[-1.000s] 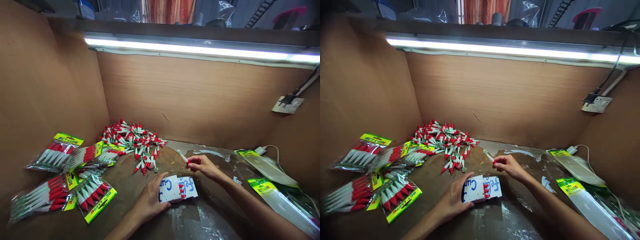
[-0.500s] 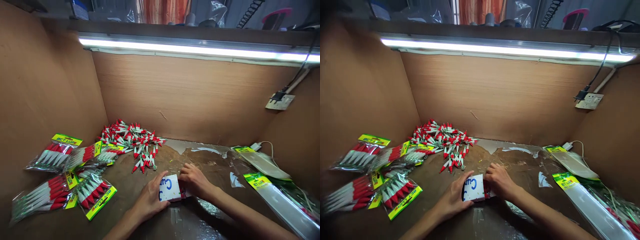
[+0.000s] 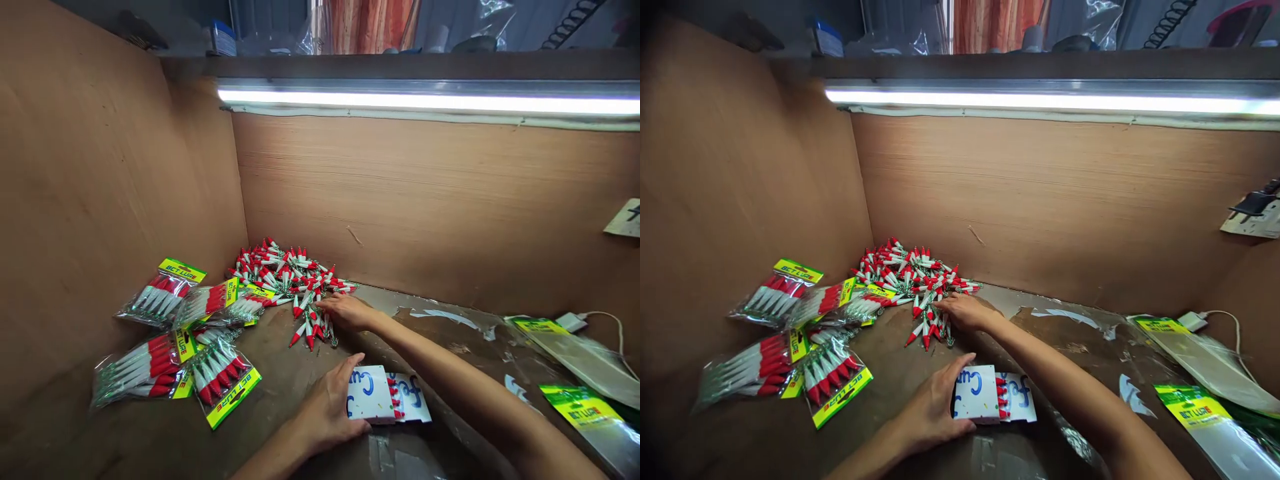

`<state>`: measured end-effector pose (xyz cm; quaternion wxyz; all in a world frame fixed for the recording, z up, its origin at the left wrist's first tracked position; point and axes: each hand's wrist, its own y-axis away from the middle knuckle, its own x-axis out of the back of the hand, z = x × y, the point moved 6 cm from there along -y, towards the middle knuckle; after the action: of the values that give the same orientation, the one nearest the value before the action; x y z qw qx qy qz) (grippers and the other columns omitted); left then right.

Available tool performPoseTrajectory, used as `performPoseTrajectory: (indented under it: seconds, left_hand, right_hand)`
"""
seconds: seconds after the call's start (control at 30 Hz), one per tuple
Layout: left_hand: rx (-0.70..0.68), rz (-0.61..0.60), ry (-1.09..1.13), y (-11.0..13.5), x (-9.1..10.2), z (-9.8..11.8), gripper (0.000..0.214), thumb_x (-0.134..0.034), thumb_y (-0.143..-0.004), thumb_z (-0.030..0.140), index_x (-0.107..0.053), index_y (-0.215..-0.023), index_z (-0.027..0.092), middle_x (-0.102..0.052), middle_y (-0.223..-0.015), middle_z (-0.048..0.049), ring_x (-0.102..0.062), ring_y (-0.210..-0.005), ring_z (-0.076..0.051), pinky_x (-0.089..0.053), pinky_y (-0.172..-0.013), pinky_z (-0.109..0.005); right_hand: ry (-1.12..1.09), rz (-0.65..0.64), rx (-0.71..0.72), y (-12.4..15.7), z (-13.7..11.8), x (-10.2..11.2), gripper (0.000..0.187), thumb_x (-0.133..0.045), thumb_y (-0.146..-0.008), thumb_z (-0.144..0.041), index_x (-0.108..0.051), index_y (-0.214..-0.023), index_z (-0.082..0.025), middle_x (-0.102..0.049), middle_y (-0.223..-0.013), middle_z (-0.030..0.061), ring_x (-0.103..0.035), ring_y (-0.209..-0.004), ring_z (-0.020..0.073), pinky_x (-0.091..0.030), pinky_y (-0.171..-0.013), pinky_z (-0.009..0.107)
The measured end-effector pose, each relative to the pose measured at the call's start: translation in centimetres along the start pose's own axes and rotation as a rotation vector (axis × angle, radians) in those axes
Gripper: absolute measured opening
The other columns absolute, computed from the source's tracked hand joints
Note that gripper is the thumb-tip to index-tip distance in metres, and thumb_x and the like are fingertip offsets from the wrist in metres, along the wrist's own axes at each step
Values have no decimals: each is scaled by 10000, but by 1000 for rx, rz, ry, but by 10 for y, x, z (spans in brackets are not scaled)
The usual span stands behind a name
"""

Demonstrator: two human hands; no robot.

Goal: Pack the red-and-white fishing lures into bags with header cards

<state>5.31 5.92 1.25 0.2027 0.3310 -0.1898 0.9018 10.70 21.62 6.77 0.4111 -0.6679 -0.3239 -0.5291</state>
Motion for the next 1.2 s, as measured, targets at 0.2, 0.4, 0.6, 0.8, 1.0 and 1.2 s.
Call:
performPoseTrajectory:
  seconds: [0.2,0.4,0.6,0.8,1.0,1.2]
  left_hand:
    - [-27,-7,-3,0,-3,-2,1080,-831,-603,260,-262,-1521,253,-461,-1497,-108,-492,-1315,-311,-406,-1110,-439]
    - [-57,3,16,1,-3,-2,1064,-832,-623,278,-259,-1519,306,-473,-1490,-61,-508,-1300,-287,-416,-1096,-407]
    - [-43,-12,0,1,0,1,1075,-843,-609,290,-271,-1519,313,-464,-1498,-66,-507,-1294,-308,-417,-1090,-427]
    - [-52,-26,-8,1,-1,5,1047,-837,-619,285,-293,-1514,294,-473,-1487,-76,-503,-1303,-293,-420,-1091,-409]
    - [-98,-18,-6,0,-1,8,1049,-835,-615,249,-290,-1510,282,-481,-1477,-77,-500,-1308,-272,-410,-1103,-389]
    - [-86,-13,-25,1,-1,9,1056,-854,-596,260,-309,-1500,273,-506,-1449,-75,-520,-1281,-277,-431,-1081,-393]
  right_hand:
    - [-42,20,-42,2,23,-10,857,-693,-847,-253,-234,-1565,-161,-691,-1085,110,-557,-1050,259,-445,-885,333]
    - [-127,41,-120,17,31,-15,800,-681,-843,-191,-302,-1547,-216,-703,-978,60,-581,-891,214,-443,-791,290]
    - [-198,65,-110,39,11,4,385,-674,-858,-214,-679,-1237,-275,-734,-954,49,-613,-901,209,-431,-845,299]
    - [-518,24,-439,71,10,-7,326,-688,-832,-451,-788,-1028,-211,-740,-751,2,-583,-621,144,-364,-540,212]
    - [-488,68,-575,81,7,-31,347,-637,-859,-449,-799,-800,-147,-703,-622,8,-529,-519,120,-312,-469,218]
    - [-329,193,-596,87,-13,-10,194,-627,-881,-326,-782,-875,-209,-741,-756,23,-610,-687,159,-346,-617,252]
